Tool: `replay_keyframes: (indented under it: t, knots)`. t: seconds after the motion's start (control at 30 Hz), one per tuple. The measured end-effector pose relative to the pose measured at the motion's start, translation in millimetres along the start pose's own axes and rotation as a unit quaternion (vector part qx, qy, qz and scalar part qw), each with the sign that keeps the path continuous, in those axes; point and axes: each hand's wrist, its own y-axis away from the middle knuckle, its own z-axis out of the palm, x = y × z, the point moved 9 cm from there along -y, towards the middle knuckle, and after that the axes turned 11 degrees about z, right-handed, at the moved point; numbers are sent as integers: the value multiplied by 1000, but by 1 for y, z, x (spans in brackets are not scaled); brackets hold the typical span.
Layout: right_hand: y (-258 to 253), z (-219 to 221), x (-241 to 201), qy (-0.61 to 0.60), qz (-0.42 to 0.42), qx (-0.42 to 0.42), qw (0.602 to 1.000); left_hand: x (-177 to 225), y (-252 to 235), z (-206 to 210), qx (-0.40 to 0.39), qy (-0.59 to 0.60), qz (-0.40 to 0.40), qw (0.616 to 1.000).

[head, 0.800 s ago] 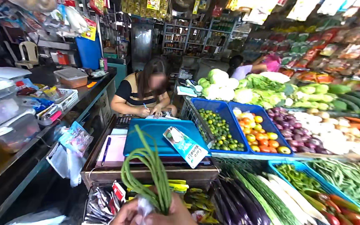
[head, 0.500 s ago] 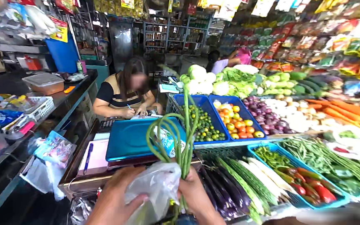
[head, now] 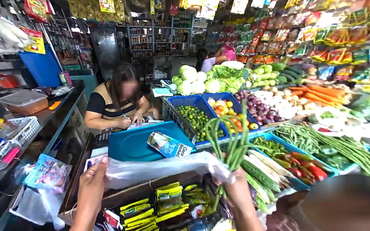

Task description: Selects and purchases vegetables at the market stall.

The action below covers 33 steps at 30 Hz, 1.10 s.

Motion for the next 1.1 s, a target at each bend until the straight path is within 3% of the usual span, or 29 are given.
replay_keyframes:
  t: [0.07, 0.17, 0.3, 0.4, 0.53, 0.7, 0.83, 0.93, 1.0, 1.1]
  knots:
    - [9, -2, -12, 8, -9, 4, 1000, 5, -8, -7, 24, -15, 34, 999]
    - [29, 18, -25, -27, -23, -100, 994, 6, -8, 5, 4, 8, 36, 999]
    - [56, 82, 0, -37, 39, -236, 970, 18, 26, 69, -145, 43, 58, 987]
    - [55, 116, 36, -32, 87, -232, 968, 19, 63, 118, -229, 116, -24, 966]
    - [35, 110, 40, -47, 76, -171, 981, 10, 73, 127, -276, 188, -98, 938]
    - [24, 101, 42, -65, 70, -136, 986, -9, 72, 123, -180, 220, -156, 946]
    - [-5, 69, 45, -31, 44, -61, 997, 0, 69, 111, -154, 347, -196, 904]
    - [-22, 44, 46, -17, 43, -26, 999, 19, 61, 95, -171, 420, -150, 879]
    - [-25, 36, 40, -20, 43, -20, 999, 29, 52, 92, -169, 400, -105, 895]
    - [-6, 41, 23, -28, 42, -65, 997, 22, 48, 94, -79, 286, -68, 953]
